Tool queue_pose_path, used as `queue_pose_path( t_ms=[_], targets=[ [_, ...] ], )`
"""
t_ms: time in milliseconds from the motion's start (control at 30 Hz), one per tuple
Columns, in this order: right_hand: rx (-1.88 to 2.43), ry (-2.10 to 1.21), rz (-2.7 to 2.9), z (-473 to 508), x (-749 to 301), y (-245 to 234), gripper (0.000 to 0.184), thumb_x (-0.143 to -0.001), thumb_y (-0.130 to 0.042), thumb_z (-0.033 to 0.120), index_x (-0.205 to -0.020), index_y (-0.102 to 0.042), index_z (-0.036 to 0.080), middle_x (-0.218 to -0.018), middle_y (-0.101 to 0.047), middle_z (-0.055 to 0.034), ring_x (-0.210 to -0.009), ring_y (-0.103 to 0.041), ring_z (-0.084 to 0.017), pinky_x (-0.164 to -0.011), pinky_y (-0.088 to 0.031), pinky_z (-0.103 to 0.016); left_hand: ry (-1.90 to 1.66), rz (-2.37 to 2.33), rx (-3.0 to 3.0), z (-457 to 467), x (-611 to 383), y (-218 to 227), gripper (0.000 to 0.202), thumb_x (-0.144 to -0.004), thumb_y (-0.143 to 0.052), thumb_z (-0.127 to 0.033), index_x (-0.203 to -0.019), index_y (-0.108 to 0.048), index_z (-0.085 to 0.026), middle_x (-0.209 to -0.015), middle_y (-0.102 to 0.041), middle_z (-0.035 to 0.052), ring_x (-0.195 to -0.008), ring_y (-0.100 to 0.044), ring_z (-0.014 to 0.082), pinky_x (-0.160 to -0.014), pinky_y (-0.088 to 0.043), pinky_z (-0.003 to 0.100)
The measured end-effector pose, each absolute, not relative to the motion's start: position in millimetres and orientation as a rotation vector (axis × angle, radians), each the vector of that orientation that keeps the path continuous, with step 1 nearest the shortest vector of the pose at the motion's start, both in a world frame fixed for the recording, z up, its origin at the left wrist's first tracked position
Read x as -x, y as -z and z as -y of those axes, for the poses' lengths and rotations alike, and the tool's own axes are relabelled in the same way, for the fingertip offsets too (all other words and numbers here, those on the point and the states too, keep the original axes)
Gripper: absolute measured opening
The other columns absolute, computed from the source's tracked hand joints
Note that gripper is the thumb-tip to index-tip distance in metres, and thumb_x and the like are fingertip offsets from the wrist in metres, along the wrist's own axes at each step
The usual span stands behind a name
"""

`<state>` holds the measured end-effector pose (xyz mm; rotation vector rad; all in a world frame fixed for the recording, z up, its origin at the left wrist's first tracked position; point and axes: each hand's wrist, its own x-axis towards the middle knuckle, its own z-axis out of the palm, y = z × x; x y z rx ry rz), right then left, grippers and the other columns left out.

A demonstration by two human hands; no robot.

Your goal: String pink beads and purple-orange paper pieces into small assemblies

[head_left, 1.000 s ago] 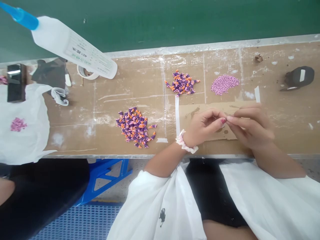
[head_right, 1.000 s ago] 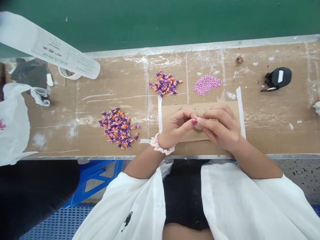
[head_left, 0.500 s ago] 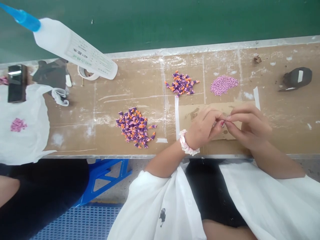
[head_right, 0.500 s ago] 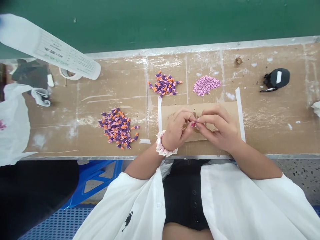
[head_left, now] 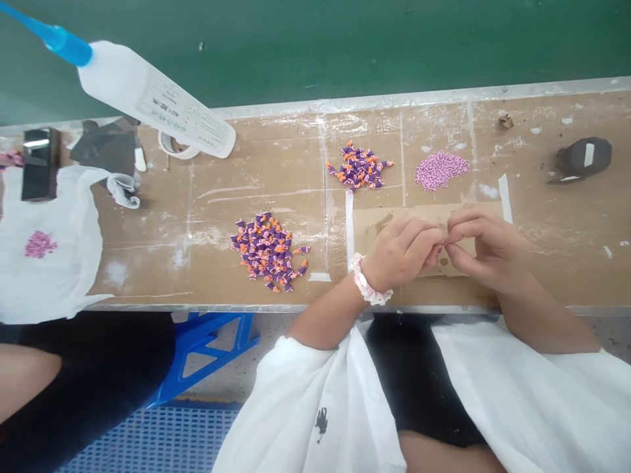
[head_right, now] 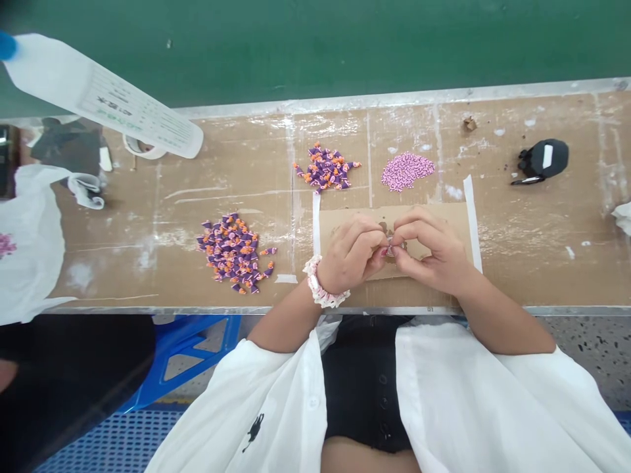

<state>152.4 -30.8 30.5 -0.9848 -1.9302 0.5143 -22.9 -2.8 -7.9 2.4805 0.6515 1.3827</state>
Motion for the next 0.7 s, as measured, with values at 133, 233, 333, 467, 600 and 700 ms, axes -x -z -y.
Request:
queue_pose_path(
  t_ms=[133, 233, 333, 467, 600, 700],
  targets=[
    [0.948, -0.433, 2.052, 29, -157, -36, 0.018, -0.080, -0.063, 0.007, -0.089, -0.059, 0.022, -0.084, -0.060, -0.0038, -0.073, -0.060, -0.017, -0.063, -0.051, -0.031, -1.272, -0.640, -2.602, 0, 25, 9, 0.015, -0.091, -0.047, -0.021, -0.096, -0.060, -0.017, -0.090, -0.066, 0.0082, -0.087, -0.062, 0.0189, -0.080, -0.050, 0.033],
    [0.906, -0.390, 2.074, 28, -160, -35, 0.020, -0.080, -0.065, 0.005, -0.089, -0.060, 0.022, -0.083, -0.061, -0.0058, -0.071, -0.060, -0.017, -0.063, -0.049, -0.032, -1.096, -0.615, -2.642, 0, 22, 7, 0.022, -0.093, -0.043, -0.022, -0.097, -0.063, -0.014, -0.088, -0.066, 0.0094, -0.091, -0.065, 0.0208, -0.084, -0.051, 0.036],
    [0.936, -0.261, 2.117, 27, -163, -29, 0.016, -0.082, -0.067, 0.010, -0.087, -0.058, 0.023, -0.080, -0.061, -0.0027, -0.068, -0.059, -0.015, -0.060, -0.047, -0.029, -0.727, -0.700, -2.640, -1, 18, 3, 0.036, -0.097, -0.030, -0.021, -0.104, -0.064, -0.015, -0.098, -0.066, 0.0096, -0.105, -0.063, 0.0192, -0.095, -0.049, 0.037],
    [0.942, -0.144, 2.099, 25, -167, -29, 0.013, -0.082, -0.066, 0.013, -0.082, -0.056, 0.021, -0.078, -0.061, 0.0004, -0.065, -0.058, -0.012, -0.054, -0.044, -0.025, -0.584, -0.773, -2.709, 0, 27, -15, 0.039, -0.101, -0.027, -0.025, -0.110, -0.063, -0.016, -0.107, -0.066, 0.0089, -0.108, -0.061, 0.0162, -0.098, -0.048, 0.034],
    [1.008, -0.050, 2.019, 22, -175, -37, 0.013, -0.083, -0.064, 0.014, -0.080, -0.055, 0.022, -0.075, -0.059, 0.0003, -0.067, -0.062, -0.014, -0.058, -0.050, -0.026, -0.623, -1.176, -2.612, 5, 83, -34, 0.031, -0.099, -0.039, -0.034, -0.110, -0.061, -0.016, -0.101, -0.066, 0.0095, -0.101, -0.061, 0.0175, -0.092, -0.050, 0.034],
    [1.075, 0.010, 2.025, 23, -186, -28, 0.014, -0.081, -0.069, 0.018, -0.080, -0.057, 0.025, -0.080, -0.063, -0.0004, -0.073, -0.065, -0.017, -0.065, -0.052, -0.031, -0.146, -1.661, -2.366, 13, 138, -39, 0.026, -0.098, -0.039, -0.028, -0.106, -0.060, -0.015, -0.100, -0.063, 0.0107, -0.102, -0.059, 0.0208, -0.095, -0.048, 0.038]
  ],
)
